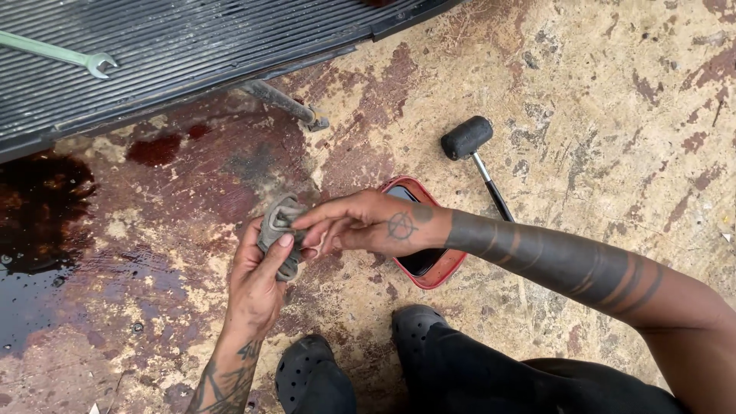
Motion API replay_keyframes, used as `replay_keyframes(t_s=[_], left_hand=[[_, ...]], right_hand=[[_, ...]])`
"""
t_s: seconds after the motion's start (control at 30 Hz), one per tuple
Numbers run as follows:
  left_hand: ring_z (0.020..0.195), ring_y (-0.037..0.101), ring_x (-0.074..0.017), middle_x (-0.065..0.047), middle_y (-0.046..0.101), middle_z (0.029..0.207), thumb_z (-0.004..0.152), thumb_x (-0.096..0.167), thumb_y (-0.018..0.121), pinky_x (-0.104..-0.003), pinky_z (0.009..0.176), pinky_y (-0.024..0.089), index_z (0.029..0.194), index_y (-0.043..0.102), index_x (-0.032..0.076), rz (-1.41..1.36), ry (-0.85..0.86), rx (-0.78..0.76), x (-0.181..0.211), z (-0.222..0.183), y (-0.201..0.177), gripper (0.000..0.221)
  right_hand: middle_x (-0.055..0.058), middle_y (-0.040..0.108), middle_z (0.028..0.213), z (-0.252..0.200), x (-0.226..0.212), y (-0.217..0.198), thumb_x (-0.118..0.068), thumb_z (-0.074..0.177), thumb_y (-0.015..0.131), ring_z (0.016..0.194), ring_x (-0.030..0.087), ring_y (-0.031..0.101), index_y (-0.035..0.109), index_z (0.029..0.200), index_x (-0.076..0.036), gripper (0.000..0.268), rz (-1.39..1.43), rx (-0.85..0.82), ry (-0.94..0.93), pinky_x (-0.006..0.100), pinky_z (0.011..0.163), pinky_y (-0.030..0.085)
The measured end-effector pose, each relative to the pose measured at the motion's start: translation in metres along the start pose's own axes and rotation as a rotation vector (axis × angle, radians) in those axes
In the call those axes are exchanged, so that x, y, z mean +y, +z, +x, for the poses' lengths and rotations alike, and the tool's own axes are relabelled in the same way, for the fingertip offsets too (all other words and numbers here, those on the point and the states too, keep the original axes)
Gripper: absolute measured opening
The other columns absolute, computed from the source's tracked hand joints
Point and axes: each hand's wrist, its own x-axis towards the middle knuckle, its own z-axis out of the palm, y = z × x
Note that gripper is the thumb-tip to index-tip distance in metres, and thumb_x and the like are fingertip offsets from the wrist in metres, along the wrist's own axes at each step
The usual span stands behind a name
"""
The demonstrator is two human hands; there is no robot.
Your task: The person works beside a scooter, first wiping their hands and the scooter body with a rag. They pick up a tire, align it with the wheel hub on the scooter, and press it into place, then sit on the ground wiping their hands and arms with the rag.
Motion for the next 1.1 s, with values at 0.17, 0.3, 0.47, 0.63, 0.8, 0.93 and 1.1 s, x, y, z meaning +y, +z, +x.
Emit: replay_keyframes(t_s=[0.17,0.3,0.47,0.63,0.8,0.93,1.1], left_hand=[[0.087,0.069,-0.0246,-0.016,0.069,0.112,0.097,0.013,0.058,-0.038,0.08,0.059,0.143,0.052,0.002,-0.106,-0.034,0.122,-0.006,-0.011,-0.027,0.048],[0.09,0.069,-0.0252,-0.018,0.069,0.118,0.097,0.009,0.057,-0.039,0.077,0.06,0.134,0.056,0.001,-0.066,-0.07,0.075,-0.01,-0.01,-0.042,0.039],[0.092,0.072,-0.0259,-0.017,0.073,0.114,0.092,0.013,0.064,-0.04,0.081,0.061,0.125,0.061,0.004,0.021,-0.125,0.024,-0.045,0.007,-0.045,0.034],[0.093,0.074,-0.0257,-0.015,0.074,0.108,0.09,0.02,0.068,-0.042,0.083,0.062,0.123,0.063,0.006,0.145,-0.191,-0.046,-0.05,0.013,-0.029,0.036],[0.095,0.073,-0.0248,-0.017,0.076,0.105,0.094,0.015,0.067,-0.037,0.077,0.06,0.115,0.06,0.003,0.097,-0.2,-0.072,-0.05,0.013,-0.029,0.026],[0.092,0.068,-0.025,-0.018,0.071,0.106,0.09,0.014,0.071,-0.038,0.076,0.058,0.116,0.061,0.0,0.039,-0.167,-0.044,-0.058,0.01,-0.041,0.031],[0.1,0.067,-0.0273,-0.021,0.067,0.121,0.089,0.011,0.072,-0.035,0.071,0.057,0.123,0.058,0.003,-0.012,-0.166,-0.038,-0.087,0.014,-0.066,0.038]], right_hand=[[0.003,0.076,0.101,-0.047,0.004,-0.066,-0.016,0.096,0.062,0.09,0.015,0.072,0.064,0.129,-0.015,0.033,-0.454,0.163,0.315,0.029,0.079,0.058],[0.005,0.081,0.09,-0.127,0.084,-0.105,-0.025,0.094,0.062,0.074,0.014,0.077,0.066,0.128,-0.013,0.036,-0.694,0.274,0.622,0.028,0.063,0.063],[0.012,0.076,0.111,-0.172,0.151,-0.054,-0.039,0.097,0.053,0.086,0.02,0.077,0.058,0.13,-0.011,0.044,-0.628,0.323,0.642,0.032,0.073,0.068],[0.008,0.083,0.101,-0.164,0.162,-0.026,-0.016,0.096,0.057,0.079,0.022,0.081,0.067,0.111,-0.003,0.022,-0.738,0.599,0.45,0.033,0.069,0.066],[0.007,0.085,0.091,-0.169,0.183,-0.024,-0.024,0.097,0.054,0.062,0.018,0.081,0.07,0.116,-0.005,0.032,-0.762,0.719,0.482,0.029,0.05,0.063],[0.007,0.086,0.091,-0.177,0.165,-0.016,-0.02,0.094,0.06,0.069,0.021,0.082,0.072,0.117,-0.007,0.029,-0.701,0.793,0.587,0.032,0.06,0.063],[0.012,0.088,0.101,-0.243,0.239,-0.028,-0.011,0.093,0.067,0.088,0.022,0.085,0.072,0.127,-0.001,0.036,-0.407,0.977,0.711,0.035,0.068,0.071]])
